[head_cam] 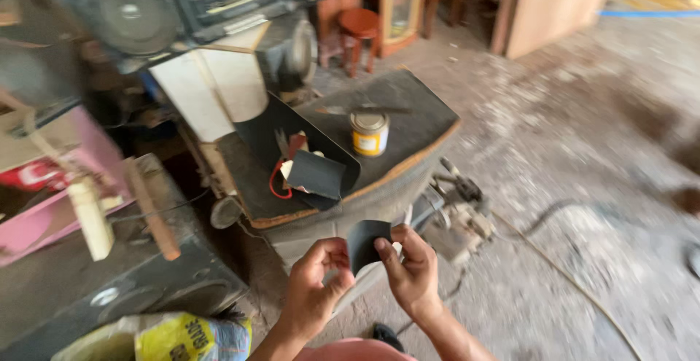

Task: The person is sanding the wooden legs and base of a furniture piece by hand using sandpaper. They rub the sandpaper along the curved and flat surfaces of the wood to smooth them.

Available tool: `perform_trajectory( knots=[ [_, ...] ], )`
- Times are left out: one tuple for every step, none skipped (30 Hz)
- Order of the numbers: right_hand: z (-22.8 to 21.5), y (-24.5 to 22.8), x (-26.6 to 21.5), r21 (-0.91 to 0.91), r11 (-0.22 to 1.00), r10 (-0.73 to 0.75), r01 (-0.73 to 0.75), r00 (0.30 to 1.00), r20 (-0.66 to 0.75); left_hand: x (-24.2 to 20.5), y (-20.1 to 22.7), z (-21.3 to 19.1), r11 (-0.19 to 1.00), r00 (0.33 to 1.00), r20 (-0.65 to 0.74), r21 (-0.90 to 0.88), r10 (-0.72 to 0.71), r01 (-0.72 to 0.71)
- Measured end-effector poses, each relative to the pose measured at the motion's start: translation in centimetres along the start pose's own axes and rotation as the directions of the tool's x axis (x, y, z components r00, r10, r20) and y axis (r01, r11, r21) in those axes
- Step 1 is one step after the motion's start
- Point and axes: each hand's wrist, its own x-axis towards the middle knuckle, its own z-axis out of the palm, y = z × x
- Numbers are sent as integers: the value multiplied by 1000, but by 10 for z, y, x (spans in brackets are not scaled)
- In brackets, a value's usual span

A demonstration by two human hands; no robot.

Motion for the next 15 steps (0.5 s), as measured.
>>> perform_trajectory(
  knots=[
    [6,-10,-13,-17,998,-66,66,997,-26,-4,13,-2,992,1000,4,126,-28,27],
    [12,-20,-26,-39,991,-133,131,990,-48,-9,24,-6,967,999,6,251,-51,48],
    [18,-30,-40,-68,979,-199,194,977,-73,-13,32,-12,927,998,14,371,-69,59],
    [24,-39,-54,-88,975,-210,204,976,-58,-17,37,-19,925,996,86,380,-21,-13],
    [28,-49,-70,-108,972,-214,208,976,-44,-23,41,-29,921,987,161,381,22,-83],
    [34,-56,-86,-127,969,-215,210,976,-30,-29,42,-38,915,970,234,373,67,-153],
    [42,-60,-102,-103,982,-163,159,986,-35,-37,39,-45,926,950,302,330,81,-184],
    [52,-64,-120,-77,991,-112,108,993,-40,-46,34,-53,935,925,367,284,98,-212],
    [61,-68,-141,-42,998,-54,52,998,-34,-58,30,-60,944,901,420,241,107,-225],
    [70,-72,-161,-98,995,-16,9,997,-71,-69,24,-64,950,904,421,247,74,-192],
    [76,-76,-177,-151,988,10,-26,995,-101,-77,18,-68,952,908,415,258,48,-168],
    [80,-81,-192,-202,977,36,-62,991,-132,-86,14,-71,953,912,410,268,21,-143],
    [78,-86,-200,-212,977,-1,-23,994,-110,-93,10,-71,949,926,375,307,-55,-68],
    [75,-93,-209,-222,975,-36,16,996,-87,-102,7,-71,939,932,337,343,-130,7],
    [74,-98,-215,-229,972,-71,56,996,-55,-112,3,-71,921,935,290,379,-206,86]
  ],
)
